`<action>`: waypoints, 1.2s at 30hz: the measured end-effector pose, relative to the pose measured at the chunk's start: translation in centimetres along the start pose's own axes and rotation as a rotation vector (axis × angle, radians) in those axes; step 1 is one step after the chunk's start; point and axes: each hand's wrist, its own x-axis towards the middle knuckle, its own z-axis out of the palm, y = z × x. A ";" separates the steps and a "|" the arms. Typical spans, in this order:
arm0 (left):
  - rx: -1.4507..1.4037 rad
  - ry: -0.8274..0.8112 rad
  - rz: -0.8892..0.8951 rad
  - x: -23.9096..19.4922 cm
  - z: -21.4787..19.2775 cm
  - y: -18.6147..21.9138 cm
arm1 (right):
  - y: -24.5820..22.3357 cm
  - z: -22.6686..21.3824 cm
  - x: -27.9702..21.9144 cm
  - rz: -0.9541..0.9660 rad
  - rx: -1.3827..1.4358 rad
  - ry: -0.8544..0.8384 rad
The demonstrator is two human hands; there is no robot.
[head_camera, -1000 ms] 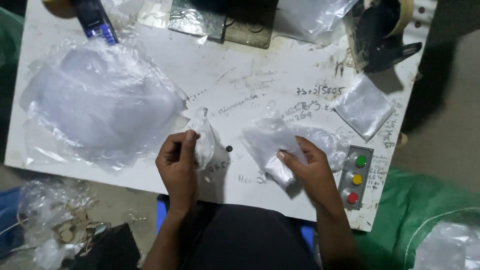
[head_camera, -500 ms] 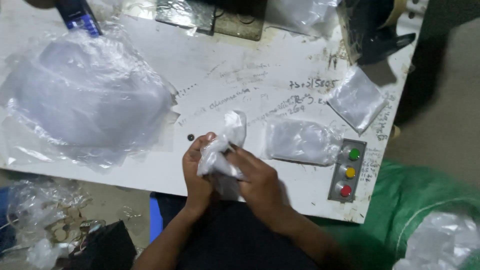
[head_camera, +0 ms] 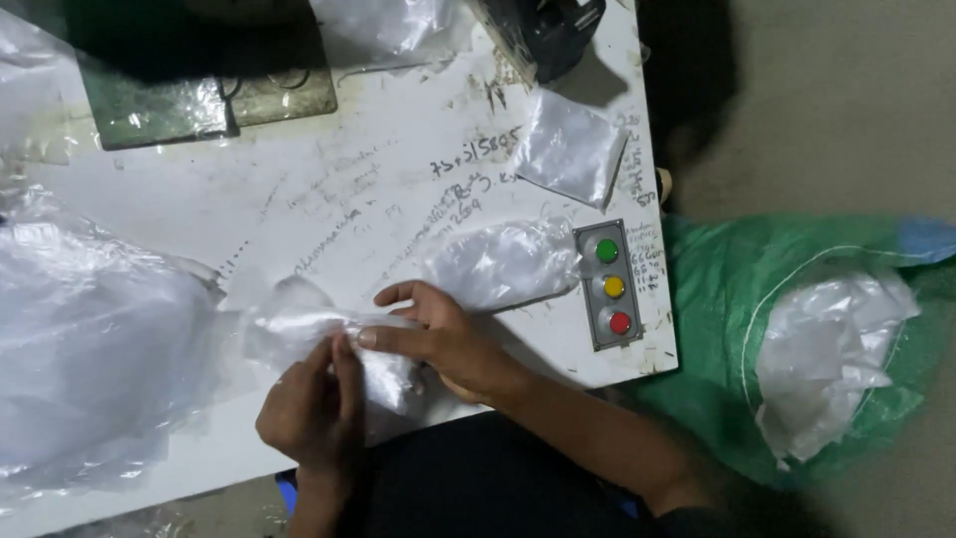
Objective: Folding and organizing small plastic bags on a workbench in a packaging facility
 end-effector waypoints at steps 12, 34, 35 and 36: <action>-0.128 -0.045 0.154 0.4 -1.4 4.6 | 3.7 -3.9 1.1 -0.338 -0.808 -0.255; 0.171 -0.355 0.048 2.0 2.1 -4.9 | 2.4 -1.8 1.3 -1.234 -1.514 0.127; 0.225 -0.350 0.042 1.7 1.8 -5.1 | 3.9 -2.2 0.7 -1.297 -1.613 0.066; 0.273 -0.333 0.044 1.9 2.1 -5.5 | 5.0 -2.8 0.6 -1.370 -1.719 0.015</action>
